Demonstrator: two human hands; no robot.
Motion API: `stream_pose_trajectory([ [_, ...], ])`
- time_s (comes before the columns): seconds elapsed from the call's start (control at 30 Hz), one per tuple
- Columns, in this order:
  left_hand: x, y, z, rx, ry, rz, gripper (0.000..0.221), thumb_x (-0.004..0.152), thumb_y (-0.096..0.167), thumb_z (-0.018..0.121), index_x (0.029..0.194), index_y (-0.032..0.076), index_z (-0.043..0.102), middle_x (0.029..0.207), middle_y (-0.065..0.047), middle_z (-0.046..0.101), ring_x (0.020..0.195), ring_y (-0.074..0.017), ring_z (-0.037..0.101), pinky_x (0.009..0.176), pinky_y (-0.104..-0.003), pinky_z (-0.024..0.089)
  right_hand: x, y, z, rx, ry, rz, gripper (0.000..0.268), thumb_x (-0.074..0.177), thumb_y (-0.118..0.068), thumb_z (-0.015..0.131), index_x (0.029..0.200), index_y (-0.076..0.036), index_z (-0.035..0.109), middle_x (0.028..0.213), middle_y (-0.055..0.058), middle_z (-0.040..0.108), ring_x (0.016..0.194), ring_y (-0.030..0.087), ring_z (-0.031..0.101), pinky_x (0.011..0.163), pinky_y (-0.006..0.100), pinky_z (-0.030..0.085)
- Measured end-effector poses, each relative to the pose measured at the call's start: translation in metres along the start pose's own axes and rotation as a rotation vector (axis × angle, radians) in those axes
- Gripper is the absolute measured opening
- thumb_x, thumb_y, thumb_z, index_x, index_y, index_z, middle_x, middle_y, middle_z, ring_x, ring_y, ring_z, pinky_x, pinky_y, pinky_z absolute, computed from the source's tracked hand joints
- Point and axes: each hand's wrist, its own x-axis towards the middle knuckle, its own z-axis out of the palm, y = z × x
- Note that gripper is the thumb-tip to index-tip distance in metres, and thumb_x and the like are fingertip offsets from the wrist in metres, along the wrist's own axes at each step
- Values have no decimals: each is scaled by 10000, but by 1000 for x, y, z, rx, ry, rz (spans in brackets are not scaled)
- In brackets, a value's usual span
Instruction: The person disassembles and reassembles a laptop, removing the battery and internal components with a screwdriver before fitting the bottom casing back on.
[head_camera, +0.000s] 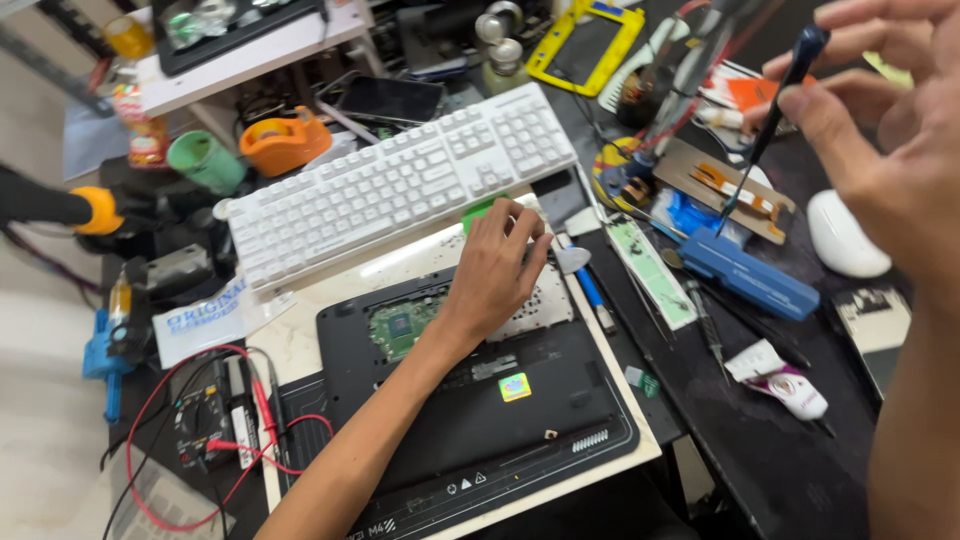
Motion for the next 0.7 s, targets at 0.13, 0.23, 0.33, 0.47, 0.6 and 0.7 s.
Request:
stream_pose_trajectory([
  [0.13, 9, 12, 14, -31, -113, -5, 112, 968, 120, 698, 1019, 46, 630, 1032, -114, 551, 865, -262, 552, 840, -426, 413, -6, 9, -22, 13, 9, 0, 137, 1188, 83, 558, 1299, 63, 480, 1263, 183, 614, 1167, 278, 722, 1083, 352, 573],
  [0.23, 15, 18, 32, -5, -159, 63, 123, 922, 115, 726, 991, 55, 642, 1054, -116, 571, 897, -270, 569, 853, -433, 417, -8, 6, -32, 79, 62, 144, 107, 1184, -59, 596, 1244, 27, 574, 1249, 130, 663, 1115, 222, 724, 1068, 325, 583],
  [0.33, 20, 21, 50, 0, -155, 131, 160, 906, 127, 748, 1008, 59, 646, 1086, -123, 578, 992, -300, 581, 892, -431, 415, -5, 1, -34, -43, 43, 177, 223, 1222, -164, 567, 1155, 31, 650, 1187, 138, 694, 1028, 193, 725, 955, 278, 569],
  [0.47, 24, 27, 70, -43, -211, 96, 176, 855, 133, 759, 979, 75, 648, 1106, -128, 585, 1041, -328, 561, 922, -439, 409, -7, -2, -40, -178, 14, 268, 331, 1209, -256, 520, 1181, 16, 707, 1035, 132, 718, 875, 168, 697, 805, 256, 543],
  [0.6, 28, 36, 82, -89, -298, 70, 144, 880, 130, 745, 985, 91, 655, 1099, -107, 592, 1089, -297, 582, 920, -443, 402, -6, 5, -41, -177, -10, 233, 333, 1220, -242, 512, 1165, 14, 718, 1015, 140, 719, 864, 156, 696, 805, 256, 542],
  [0.7, 29, 36, 90, -80, -318, 85, 183, 868, 123, 738, 1037, 99, 673, 1086, -106, 598, 1088, -298, 582, 914, -444, 401, -7, 13, -40, -148, -14, 169, 317, 1228, -190, 499, 1165, 34, 715, 1060, 143, 733, 881, 146, 697, 834, 242, 548],
])
